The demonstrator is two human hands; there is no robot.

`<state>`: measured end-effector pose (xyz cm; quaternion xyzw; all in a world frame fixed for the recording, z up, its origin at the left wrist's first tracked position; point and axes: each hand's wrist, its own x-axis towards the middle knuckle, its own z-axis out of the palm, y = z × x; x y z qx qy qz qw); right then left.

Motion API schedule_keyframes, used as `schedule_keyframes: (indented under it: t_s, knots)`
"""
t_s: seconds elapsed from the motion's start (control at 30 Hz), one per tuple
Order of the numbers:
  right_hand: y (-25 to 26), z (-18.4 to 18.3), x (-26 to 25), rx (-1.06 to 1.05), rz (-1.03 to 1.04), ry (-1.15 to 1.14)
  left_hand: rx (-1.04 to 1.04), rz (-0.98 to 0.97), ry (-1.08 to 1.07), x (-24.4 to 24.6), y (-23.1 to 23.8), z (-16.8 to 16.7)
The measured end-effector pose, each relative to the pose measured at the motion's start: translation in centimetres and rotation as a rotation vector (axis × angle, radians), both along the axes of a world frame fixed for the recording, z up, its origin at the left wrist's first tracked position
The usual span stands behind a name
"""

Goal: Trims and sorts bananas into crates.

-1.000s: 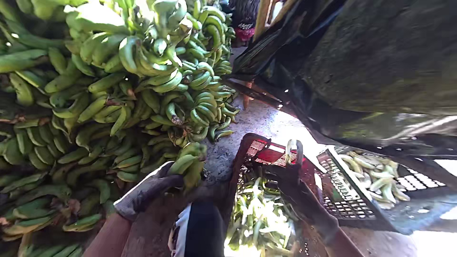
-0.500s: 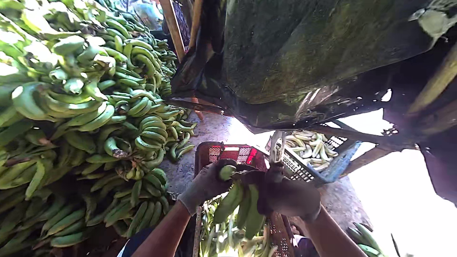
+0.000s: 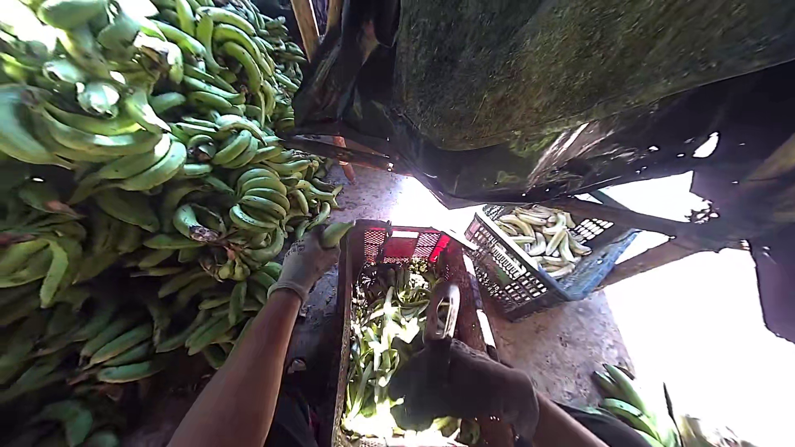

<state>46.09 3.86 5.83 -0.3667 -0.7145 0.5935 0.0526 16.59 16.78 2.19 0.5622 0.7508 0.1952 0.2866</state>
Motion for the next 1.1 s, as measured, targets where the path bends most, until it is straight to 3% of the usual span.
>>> schedule_keyframes:
  t_s: [0.07, 0.13, 0.17, 0.23, 0.3, 0.33, 0.43, 0.47, 0.53, 0.63, 0.7, 0.77, 0.87, 0.97, 1.0, 1.1]
  knots:
    - [1.1, -1.0, 0.6, 0.142, 0.042, -0.356, -0.100, -0.035, -0.305, -0.7, -0.7, -1.3]
    - [2.5, -0.7, 1.3, 0.250, -0.025, -0.446, -0.198, -0.233, -0.542, 1.1, -2.2, -0.6]
    - [2.8, 0.6, 1.4, 0.265, -0.096, -0.383, -0.259, -0.343, -0.618, 2.5, -3.1, 0.0]
    - [2.6, 3.4, 0.8, 0.252, -0.251, -0.092, -0.402, -0.490, -0.687, 5.2, -5.0, 1.6]
    - [2.9, 3.4, 0.3, 0.223, -0.367, 0.209, -0.428, -0.568, -0.707, 6.8, -6.7, 3.3]
    - [3.2, 2.8, 0.1, 0.214, -0.445, 0.359, -0.380, -0.574, -0.785, 6.9, -7.5, 4.1]
    - [5.0, 0.4, 0.2, 0.143, -0.676, 0.821, -0.091, -0.574, -1.365, 5.1, -9.0, 4.9]
    - [6.1, -0.5, 0.5, 0.156, -0.654, 0.943, 0.011, -0.591, -1.444, 5.2, -9.4, 4.8]
    - [6.9, -0.9, 0.1, 0.161, -0.629, 1.008, 0.182, -0.436, -1.350, 7.2, -10.7, 4.3]
    - [6.0, 0.8, -1.9, 0.150, -0.704, 0.658, 0.380, -0.065, -1.366, 10.1, -10.1, 1.7]
    - [5.6, 1.3, -2.2, 0.301, -0.662, 0.237, 0.484, 0.018, -1.450, 9.3, -8.7, 0.8]
    - [5.4, 0.5, -1.9, 0.428, -0.584, -0.001, 0.558, 0.033, -1.421, 7.7, -8.0, 0.8]
    - [5.2, -0.2, -1.5, 0.449, -0.585, -0.058, 0.624, 0.027, -1.287, 6.9, -7.9, 0.9]
    - [4.5, 0.1, -1.2, 0.514, -0.666, 0.125, 0.632, 0.030, -1.116, 7.1, -8.3, 0.7]
    - [4.5, 0.2, -0.9, 0.448, -0.651, 0.124, 0.629, 0.007, -1.103, 7.1, -8.5, 0.6]
    - [5.4, 0.2, -0.4, -0.058, -0.510, -0.144, 0.552, -0.172, -1.044, 6.8, -9.0, 0.6]
